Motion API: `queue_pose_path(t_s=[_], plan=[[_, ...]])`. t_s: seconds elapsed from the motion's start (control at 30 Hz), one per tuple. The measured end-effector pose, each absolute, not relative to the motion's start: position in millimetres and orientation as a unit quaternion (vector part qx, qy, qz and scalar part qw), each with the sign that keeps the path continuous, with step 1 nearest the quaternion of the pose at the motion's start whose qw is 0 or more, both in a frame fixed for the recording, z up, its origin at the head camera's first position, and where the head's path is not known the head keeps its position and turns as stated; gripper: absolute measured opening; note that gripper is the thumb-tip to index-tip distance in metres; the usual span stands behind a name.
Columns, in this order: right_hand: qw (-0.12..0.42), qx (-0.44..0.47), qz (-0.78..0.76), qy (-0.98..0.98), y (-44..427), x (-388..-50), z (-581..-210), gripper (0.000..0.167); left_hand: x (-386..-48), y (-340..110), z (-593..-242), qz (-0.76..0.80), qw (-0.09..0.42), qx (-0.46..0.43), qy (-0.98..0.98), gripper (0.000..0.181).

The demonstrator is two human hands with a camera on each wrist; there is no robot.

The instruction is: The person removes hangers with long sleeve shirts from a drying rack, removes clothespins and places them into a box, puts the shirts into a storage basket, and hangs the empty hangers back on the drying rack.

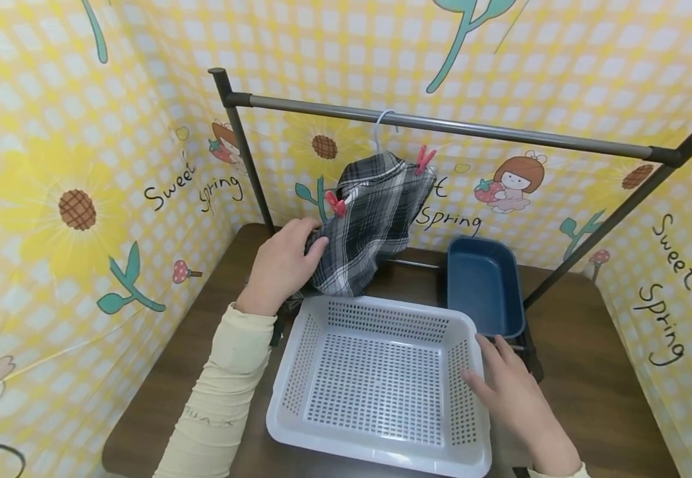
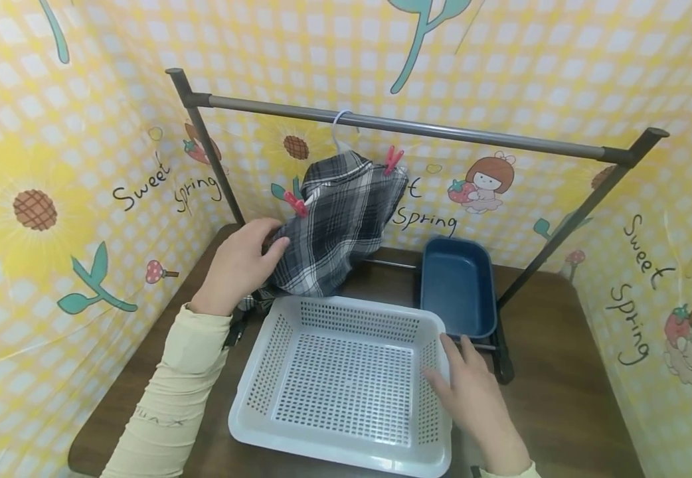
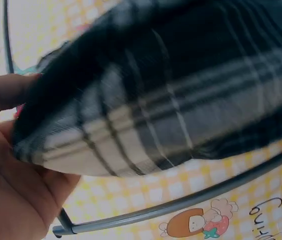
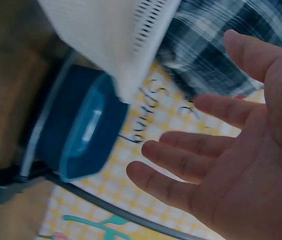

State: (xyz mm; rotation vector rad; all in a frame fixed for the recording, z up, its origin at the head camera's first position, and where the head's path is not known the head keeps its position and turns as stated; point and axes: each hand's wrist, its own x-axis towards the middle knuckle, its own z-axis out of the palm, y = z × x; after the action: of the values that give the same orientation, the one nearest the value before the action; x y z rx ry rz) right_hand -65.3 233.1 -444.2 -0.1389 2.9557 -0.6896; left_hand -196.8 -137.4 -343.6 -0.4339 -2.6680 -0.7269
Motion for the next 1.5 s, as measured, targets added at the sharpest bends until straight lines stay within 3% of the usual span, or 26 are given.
queue_pose_path(t_s=[0.33,0.57,0.67,0.87,1.3,1.5], plan=[[0.084,0.038,-0.297,0.950,234.9,-57.2,-479.9,0.083,-207.5,-136.8,-343.4,-0.243,0.134,-0.139,-0.951,0.031],[0.142,0.129,-0.358,0.914,220.4,-57.0,-500.0,0.077,-208.8,-129.5,-349.8,-0.238,0.140,-0.145,-0.950,0.031],[0.139,0.158,-0.338,0.917,213.8,-56.5,-506.2,0.075,-209.0,-129.2,-354.2,-0.255,0.145,-0.166,-0.942,0.029],[0.106,0.187,-0.317,0.924,205.2,-54.0,-512.5,0.071,-211.2,-134.7,-362.2,-0.277,0.184,-0.190,-0.924,0.025],[0.054,0.172,-0.361,0.915,202.3,-61.3,-519.2,0.072,-222.6,-147.7,-367.1,-0.325,0.330,-0.247,-0.851,0.028],[0.054,0.175,-0.338,0.923,204.8,-63.5,-518.2,0.071,-226.5,-151.4,-364.9,-0.326,0.346,-0.246,-0.845,0.024]])
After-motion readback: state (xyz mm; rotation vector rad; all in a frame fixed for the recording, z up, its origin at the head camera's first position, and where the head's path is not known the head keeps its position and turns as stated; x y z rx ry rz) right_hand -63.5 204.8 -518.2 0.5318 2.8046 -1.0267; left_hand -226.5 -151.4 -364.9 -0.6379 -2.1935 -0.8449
